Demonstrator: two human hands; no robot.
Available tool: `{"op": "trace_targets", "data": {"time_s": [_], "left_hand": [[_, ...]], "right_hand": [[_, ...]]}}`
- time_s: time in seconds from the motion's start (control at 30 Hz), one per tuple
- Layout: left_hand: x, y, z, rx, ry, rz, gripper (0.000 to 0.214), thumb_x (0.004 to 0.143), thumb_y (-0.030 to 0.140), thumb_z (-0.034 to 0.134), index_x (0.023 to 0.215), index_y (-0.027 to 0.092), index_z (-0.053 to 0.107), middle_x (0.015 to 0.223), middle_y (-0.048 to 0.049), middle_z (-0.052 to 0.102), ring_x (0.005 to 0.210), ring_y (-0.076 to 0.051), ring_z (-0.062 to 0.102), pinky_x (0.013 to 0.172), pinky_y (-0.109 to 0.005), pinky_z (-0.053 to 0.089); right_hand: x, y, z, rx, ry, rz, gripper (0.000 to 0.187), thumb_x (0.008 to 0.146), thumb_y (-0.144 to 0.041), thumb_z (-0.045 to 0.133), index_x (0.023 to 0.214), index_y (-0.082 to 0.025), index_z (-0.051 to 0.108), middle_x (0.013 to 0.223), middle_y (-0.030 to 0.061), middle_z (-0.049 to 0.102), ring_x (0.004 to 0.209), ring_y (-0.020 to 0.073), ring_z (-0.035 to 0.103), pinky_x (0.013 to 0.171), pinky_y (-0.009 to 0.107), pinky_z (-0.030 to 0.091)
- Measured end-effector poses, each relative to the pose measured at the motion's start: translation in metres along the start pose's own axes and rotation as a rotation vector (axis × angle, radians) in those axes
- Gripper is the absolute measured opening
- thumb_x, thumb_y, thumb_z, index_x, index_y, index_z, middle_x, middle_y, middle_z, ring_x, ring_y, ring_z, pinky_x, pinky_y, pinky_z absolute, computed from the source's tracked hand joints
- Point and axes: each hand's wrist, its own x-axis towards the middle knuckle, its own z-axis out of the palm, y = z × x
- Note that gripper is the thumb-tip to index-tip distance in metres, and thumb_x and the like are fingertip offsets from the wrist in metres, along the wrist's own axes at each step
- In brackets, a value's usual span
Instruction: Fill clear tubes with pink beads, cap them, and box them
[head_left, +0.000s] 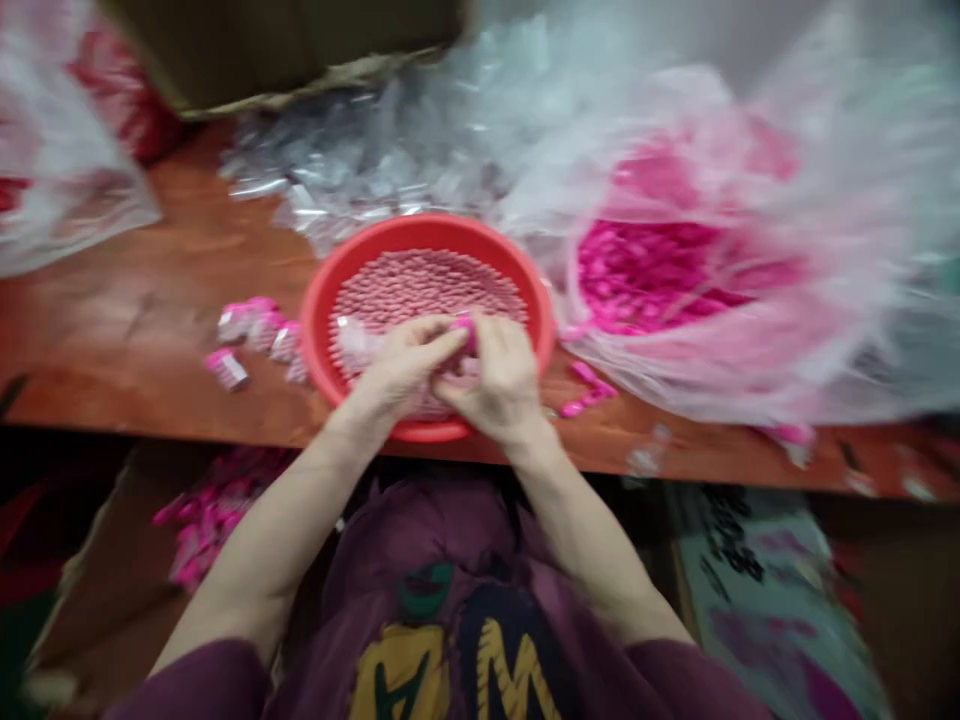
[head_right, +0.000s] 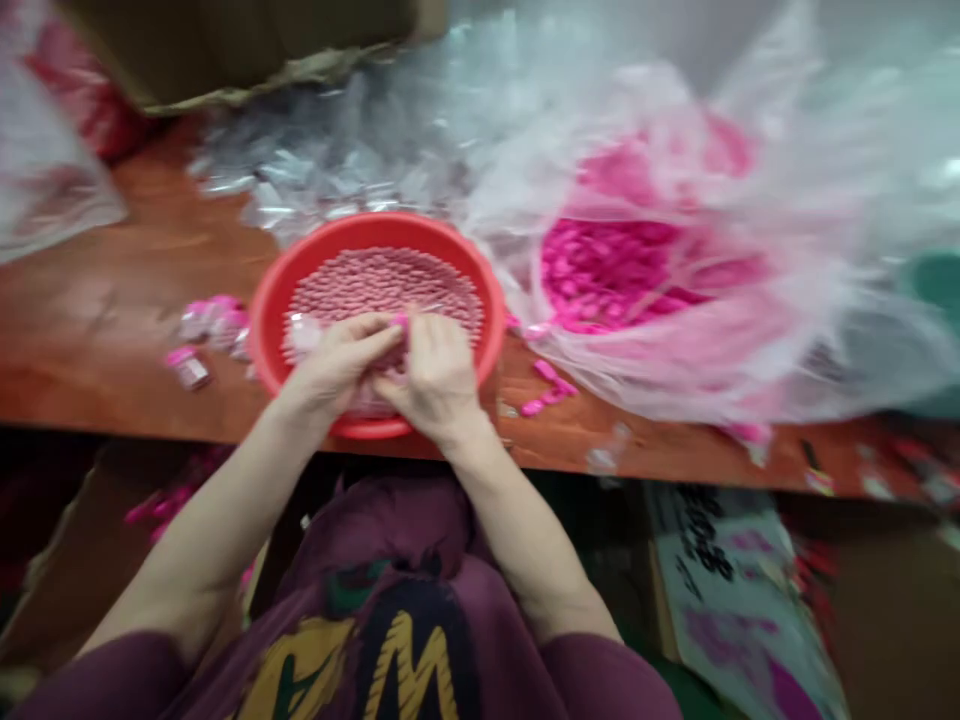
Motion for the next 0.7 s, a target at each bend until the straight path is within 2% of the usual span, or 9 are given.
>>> {"op": "trace_targets", "data": {"time_s": [0.1, 0.2, 0.27, 0.3, 0.33, 0.4, 0.47, 0.57, 0.7], "left_hand": [[-0.01, 0.005, -0.001, 0.113, 0.048, -0.017, 0.029, 0.07, 0.041, 0.106, 0.087, 0.023, 0.09, 0.079, 0.0011, 0.081, 0.072, -0.012, 0.066, 0.066, -0.02, 0.055], [-0.008, 0.006, -0.007, 0.177, 0.068, -0.052, 0.019, 0.072, 0.042, 0.099, 0.09, 0.039, 0.093, 0.091, 0.0112, 0.087, 0.083, -0.017, 0.07, 0.072, -0.029, 0.064], [-0.004, 0.004, -0.013, 0.206, 0.094, -0.037, 0.011, 0.072, 0.043, 0.093, 0.082, 0.047, 0.09, 0.088, 0.0185, 0.086, 0.086, -0.021, 0.072, 0.073, -0.037, 0.067], [-0.003, 0.002, -0.015, 0.219, 0.09, -0.049, 0.009, 0.071, 0.044, 0.091, 0.079, 0.047, 0.09, 0.087, 0.0192, 0.085, 0.085, -0.023, 0.073, 0.072, -0.039, 0.067], [-0.001, -0.001, -0.019, 0.226, 0.086, -0.07, 0.009, 0.068, 0.046, 0.091, 0.077, 0.047, 0.089, 0.086, 0.0188, 0.085, 0.082, -0.023, 0.073, 0.069, -0.039, 0.067], [0.002, -0.008, -0.024, 0.196, 0.091, -0.131, 0.02, 0.058, 0.047, 0.097, 0.076, 0.043, 0.089, 0.087, 0.0147, 0.087, 0.075, -0.022, 0.074, 0.065, -0.035, 0.068], [0.004, -0.016, -0.028, 0.103, 0.141, -0.208, 0.041, 0.043, 0.042, 0.108, 0.08, 0.036, 0.09, 0.089, 0.0083, 0.089, 0.071, -0.019, 0.076, 0.066, -0.028, 0.071], [0.007, -0.026, -0.028, -0.029, 0.212, -0.31, 0.068, 0.027, 0.039, 0.118, 0.088, 0.025, 0.091, 0.094, -0.0014, 0.089, 0.077, -0.018, 0.08, 0.071, -0.02, 0.072], [0.007, -0.03, -0.031, -0.049, 0.214, -0.246, 0.067, 0.033, 0.042, 0.118, 0.093, 0.027, 0.091, 0.104, -0.0012, 0.09, 0.087, -0.021, 0.083, 0.076, -0.023, 0.074]], "right_hand": [[0.003, -0.006, -0.018, 0.111, -0.215, 0.041, 0.074, 0.104, -0.052, 0.078, 0.161, -0.008, 0.063, 0.15, 0.0272, 0.074, 0.141, 0.0409, 0.071, 0.123, 0.06, 0.059], [-0.001, 0.029, -0.062, 0.333, -0.269, 0.179, 0.107, 0.093, -0.067, 0.092, 0.178, -0.022, 0.047, 0.182, 0.02, 0.052, 0.168, 0.0322, 0.053, 0.137, 0.05, 0.05], [-0.02, 0.068, -0.117, 0.491, -0.101, 0.347, 0.121, 0.078, -0.077, 0.1, 0.176, -0.025, 0.052, 0.182, 0.0183, 0.054, 0.164, 0.0308, 0.059, 0.133, 0.048, 0.054], [-0.035, 0.088, -0.149, 0.565, 0.034, 0.444, 0.106, 0.077, -0.078, 0.1, 0.163, -0.027, 0.066, 0.172, 0.0158, 0.066, 0.157, 0.0307, 0.067, 0.129, 0.049, 0.059], [-0.052, 0.106, -0.184, 0.619, 0.206, 0.553, 0.087, 0.08, -0.081, 0.095, 0.146, -0.027, 0.078, 0.158, 0.0145, 0.078, 0.148, 0.0312, 0.074, 0.127, 0.051, 0.059], [-0.086, 0.136, -0.252, 0.573, 0.442, 0.639, 0.082, 0.097, -0.097, 0.062, 0.127, -0.024, 0.082, 0.14, 0.0154, 0.086, 0.137, 0.0301, 0.081, 0.123, 0.053, 0.062], [-0.11, 0.158, -0.311, 0.592, 0.824, 0.881, 0.075, 0.095, -0.096, 0.067, 0.102, -0.024, 0.085, 0.111, 0.012, 0.091, 0.112, 0.0265, 0.089, 0.109, 0.042, 0.069], [-0.114, 0.185, -0.374, 0.575, 0.892, 0.955, 0.068, 0.112, -0.082, 0.054, 0.089, -0.023, 0.081, 0.089, 0.0114, 0.088, 0.085, 0.0218, 0.088, 0.085, 0.032, 0.071], [-0.06, 0.213, -0.408, 0.6, 0.889, 0.971, 0.071, 0.122, -0.071, 0.036, 0.096, -0.021, 0.079, 0.09, 0.0119, 0.088, 0.084, 0.021, 0.087, 0.082, 0.031, 0.071]]}}
